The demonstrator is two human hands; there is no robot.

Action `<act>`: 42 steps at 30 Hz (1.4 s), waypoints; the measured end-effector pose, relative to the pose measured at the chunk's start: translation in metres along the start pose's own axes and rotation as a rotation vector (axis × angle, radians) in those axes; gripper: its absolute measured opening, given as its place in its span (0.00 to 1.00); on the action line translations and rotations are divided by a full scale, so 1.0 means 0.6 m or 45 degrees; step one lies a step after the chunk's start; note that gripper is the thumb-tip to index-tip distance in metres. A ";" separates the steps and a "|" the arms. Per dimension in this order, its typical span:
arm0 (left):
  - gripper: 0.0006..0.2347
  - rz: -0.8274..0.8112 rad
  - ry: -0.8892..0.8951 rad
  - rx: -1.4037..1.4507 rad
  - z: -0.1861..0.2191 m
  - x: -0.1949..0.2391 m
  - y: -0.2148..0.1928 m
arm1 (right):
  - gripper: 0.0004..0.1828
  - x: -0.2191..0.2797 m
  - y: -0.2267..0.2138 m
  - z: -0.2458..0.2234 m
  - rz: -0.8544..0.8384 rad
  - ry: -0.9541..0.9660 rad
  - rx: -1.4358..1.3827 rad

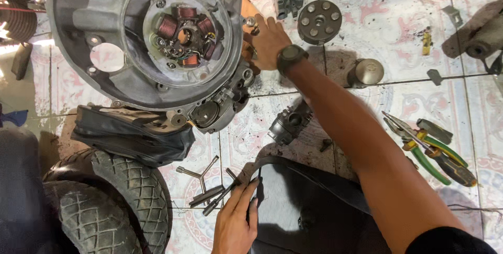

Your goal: The person gathers various small mechanical parts, including screws, springs, and metal components, from a tiled floor and places them into a black bag. They then pick up the bag and walk outside to place it on a yellow bench.

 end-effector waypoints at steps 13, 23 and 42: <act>0.15 0.033 0.118 0.018 0.008 -0.009 -0.010 | 0.19 -0.018 0.013 0.005 -0.116 0.138 -0.300; 0.15 0.039 0.174 0.013 0.014 -0.012 -0.011 | 0.32 -0.017 0.008 0.025 0.223 0.079 -0.972; 0.14 0.078 0.150 0.051 0.014 -0.011 -0.024 | 0.13 0.067 -0.032 0.096 0.678 0.053 -1.600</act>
Point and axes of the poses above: each hand's wrist, its own x-axis away from the middle knuckle, its own y-axis out of the palm, z = x × y, the point moved 10 cm from there along -x, towards the middle knuckle, and after that the axes turned 12 degrees about -z, right-handed, at the moved point
